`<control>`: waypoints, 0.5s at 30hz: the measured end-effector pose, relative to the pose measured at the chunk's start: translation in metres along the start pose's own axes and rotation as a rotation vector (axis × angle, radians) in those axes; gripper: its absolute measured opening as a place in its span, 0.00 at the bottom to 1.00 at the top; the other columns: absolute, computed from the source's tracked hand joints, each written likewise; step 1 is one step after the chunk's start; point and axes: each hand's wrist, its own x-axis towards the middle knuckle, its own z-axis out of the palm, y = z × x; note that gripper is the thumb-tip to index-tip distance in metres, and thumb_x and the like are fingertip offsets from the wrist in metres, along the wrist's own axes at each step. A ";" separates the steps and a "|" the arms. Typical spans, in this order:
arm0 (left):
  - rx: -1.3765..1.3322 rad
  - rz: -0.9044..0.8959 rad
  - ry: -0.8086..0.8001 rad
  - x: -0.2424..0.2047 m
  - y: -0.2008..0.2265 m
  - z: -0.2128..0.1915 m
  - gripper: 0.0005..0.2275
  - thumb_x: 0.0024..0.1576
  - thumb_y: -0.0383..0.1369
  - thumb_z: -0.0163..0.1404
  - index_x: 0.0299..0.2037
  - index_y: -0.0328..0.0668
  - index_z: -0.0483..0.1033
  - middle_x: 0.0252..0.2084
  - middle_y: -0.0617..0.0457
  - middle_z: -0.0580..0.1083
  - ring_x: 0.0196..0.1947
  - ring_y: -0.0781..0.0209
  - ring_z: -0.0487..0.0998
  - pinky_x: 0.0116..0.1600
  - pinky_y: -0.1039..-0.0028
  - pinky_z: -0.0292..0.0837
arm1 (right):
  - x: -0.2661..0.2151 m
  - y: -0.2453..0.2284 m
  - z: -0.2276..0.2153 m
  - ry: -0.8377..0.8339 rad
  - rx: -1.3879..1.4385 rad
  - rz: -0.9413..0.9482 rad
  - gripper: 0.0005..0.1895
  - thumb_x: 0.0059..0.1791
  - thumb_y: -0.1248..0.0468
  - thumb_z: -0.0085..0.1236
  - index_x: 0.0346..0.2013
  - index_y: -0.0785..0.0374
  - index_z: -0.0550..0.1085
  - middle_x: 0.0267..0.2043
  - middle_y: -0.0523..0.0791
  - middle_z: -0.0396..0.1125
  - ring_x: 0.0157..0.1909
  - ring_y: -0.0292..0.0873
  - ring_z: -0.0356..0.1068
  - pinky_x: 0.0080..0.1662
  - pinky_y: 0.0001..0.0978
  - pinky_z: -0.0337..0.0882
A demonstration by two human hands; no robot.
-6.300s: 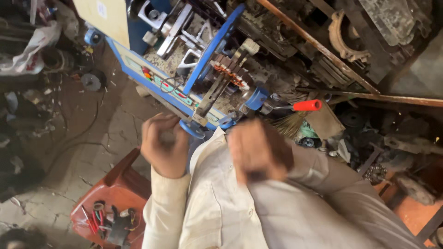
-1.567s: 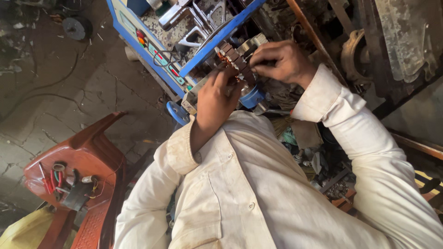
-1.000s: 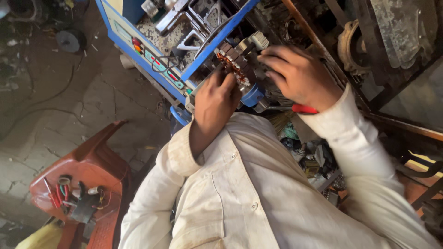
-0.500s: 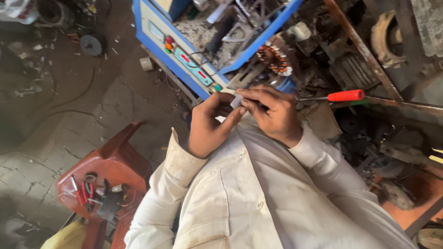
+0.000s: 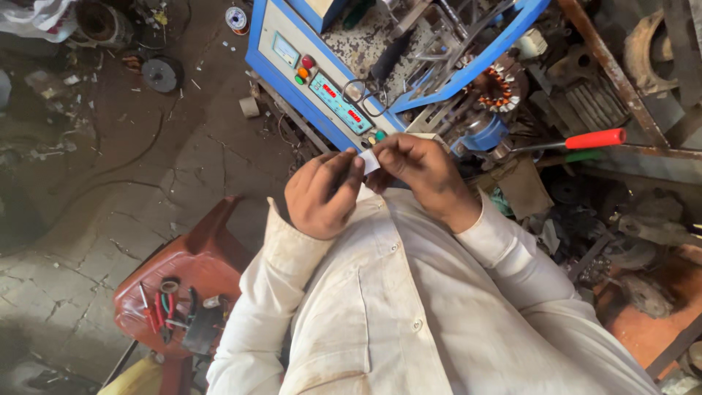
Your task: The person inserts small white cylindrical components into slots on a copper-wound rotor using their hands. They repeatedly pick up the components, align them, and press them into place on the machine part.
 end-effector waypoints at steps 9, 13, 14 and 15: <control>-0.463 -0.406 -0.094 -0.013 -0.018 -0.005 0.15 0.53 0.20 0.59 0.50 0.28 0.76 0.46 0.43 0.78 0.40 0.56 0.82 0.44 0.69 0.80 | 0.002 0.014 0.031 0.136 -0.082 -0.197 0.05 0.53 0.72 0.60 0.43 0.69 0.74 0.37 0.44 0.72 0.38 0.35 0.75 0.44 0.26 0.76; -1.211 -0.885 -0.080 -0.039 -0.035 0.014 0.19 0.56 0.17 0.55 0.57 0.32 0.69 0.50 0.50 0.75 0.46 0.64 0.80 0.50 0.74 0.78 | 0.019 0.033 0.031 0.121 -0.190 -0.272 0.05 0.54 0.71 0.60 0.44 0.69 0.76 0.38 0.44 0.74 0.38 0.34 0.74 0.43 0.25 0.76; -1.187 -0.920 -0.034 -0.048 -0.042 0.019 0.14 0.58 0.18 0.55 0.54 0.30 0.71 0.48 0.49 0.77 0.45 0.62 0.81 0.49 0.73 0.79 | 0.028 0.041 0.029 0.064 -0.175 -0.259 0.06 0.54 0.70 0.59 0.44 0.69 0.76 0.39 0.44 0.74 0.39 0.34 0.74 0.43 0.25 0.76; -1.161 -0.955 0.013 -0.058 -0.049 0.024 0.10 0.61 0.18 0.55 0.51 0.28 0.73 0.45 0.48 0.78 0.43 0.61 0.81 0.49 0.71 0.80 | 0.039 0.051 0.025 0.006 -0.161 -0.244 0.06 0.54 0.70 0.59 0.44 0.70 0.77 0.40 0.44 0.75 0.39 0.34 0.75 0.43 0.25 0.76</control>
